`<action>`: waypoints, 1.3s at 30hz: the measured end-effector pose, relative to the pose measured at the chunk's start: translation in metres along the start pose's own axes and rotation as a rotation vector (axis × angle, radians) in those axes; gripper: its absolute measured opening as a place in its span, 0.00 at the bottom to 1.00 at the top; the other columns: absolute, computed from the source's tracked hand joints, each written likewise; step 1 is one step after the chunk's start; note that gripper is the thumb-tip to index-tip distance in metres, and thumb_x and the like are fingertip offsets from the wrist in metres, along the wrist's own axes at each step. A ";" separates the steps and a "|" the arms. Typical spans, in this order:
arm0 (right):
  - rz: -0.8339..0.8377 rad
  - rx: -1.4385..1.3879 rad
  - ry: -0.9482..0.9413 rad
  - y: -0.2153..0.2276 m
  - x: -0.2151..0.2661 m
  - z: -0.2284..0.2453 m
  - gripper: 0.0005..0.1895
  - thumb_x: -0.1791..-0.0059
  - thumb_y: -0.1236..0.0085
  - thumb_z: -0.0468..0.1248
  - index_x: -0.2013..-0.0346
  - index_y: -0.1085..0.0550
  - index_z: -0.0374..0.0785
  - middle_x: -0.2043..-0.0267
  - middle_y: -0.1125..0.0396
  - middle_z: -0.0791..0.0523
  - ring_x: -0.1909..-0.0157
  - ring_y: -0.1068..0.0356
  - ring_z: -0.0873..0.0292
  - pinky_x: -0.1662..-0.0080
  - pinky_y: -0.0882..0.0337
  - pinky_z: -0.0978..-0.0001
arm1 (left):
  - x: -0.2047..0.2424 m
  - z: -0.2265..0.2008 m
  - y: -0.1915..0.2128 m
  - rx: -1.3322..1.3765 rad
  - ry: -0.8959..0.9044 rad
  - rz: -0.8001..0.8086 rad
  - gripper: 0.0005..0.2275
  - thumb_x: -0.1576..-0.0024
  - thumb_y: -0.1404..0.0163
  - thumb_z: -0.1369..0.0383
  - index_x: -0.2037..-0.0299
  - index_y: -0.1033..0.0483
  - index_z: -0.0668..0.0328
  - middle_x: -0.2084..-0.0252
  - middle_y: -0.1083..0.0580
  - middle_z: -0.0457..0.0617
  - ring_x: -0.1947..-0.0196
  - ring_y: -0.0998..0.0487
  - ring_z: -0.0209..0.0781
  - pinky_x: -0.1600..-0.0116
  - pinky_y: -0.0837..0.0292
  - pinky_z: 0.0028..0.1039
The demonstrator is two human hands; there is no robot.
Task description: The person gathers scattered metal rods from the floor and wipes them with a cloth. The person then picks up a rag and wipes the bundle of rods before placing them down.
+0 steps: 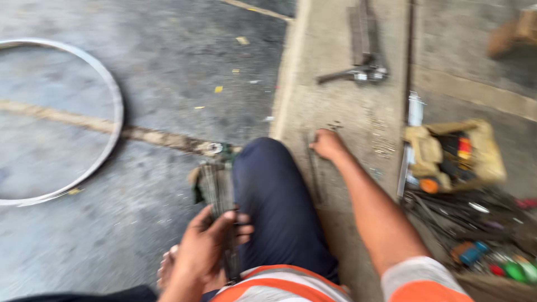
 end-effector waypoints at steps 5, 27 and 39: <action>-0.299 -0.278 0.026 0.065 0.067 0.071 0.14 0.48 0.39 0.44 0.53 0.21 0.40 0.62 0.23 0.51 0.60 0.24 0.51 0.55 0.26 0.57 | 0.005 -0.007 -0.007 0.008 -0.043 0.087 0.09 0.40 0.51 0.76 0.52 0.27 0.71 0.60 0.19 0.61 0.67 0.16 0.49 0.62 0.17 0.37; 0.303 -1.122 0.281 0.035 0.217 0.247 0.06 0.48 0.39 0.34 0.62 0.22 0.32 0.73 0.28 0.58 0.72 0.31 0.69 0.68 0.28 0.77 | 0.031 -0.009 -0.007 0.016 -0.025 0.158 0.13 0.39 0.52 0.75 0.46 0.24 0.67 0.58 0.19 0.58 0.65 0.16 0.44 0.62 0.17 0.30; 0.302 -1.203 0.179 0.023 0.218 0.238 0.06 0.50 0.39 0.34 0.61 0.24 0.33 0.71 0.29 0.59 0.73 0.32 0.71 0.71 0.30 0.79 | 0.019 0.003 -0.009 0.111 0.020 0.239 0.13 0.37 0.55 0.71 0.44 0.27 0.69 0.58 0.19 0.60 0.65 0.16 0.45 0.61 0.18 0.32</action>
Point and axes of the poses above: each hand's wrist, its own x-axis away from the middle knuckle, its own y-axis out of the back of the hand, z = x × y, the point moved 8 cm from there along -x, towards the middle knuckle
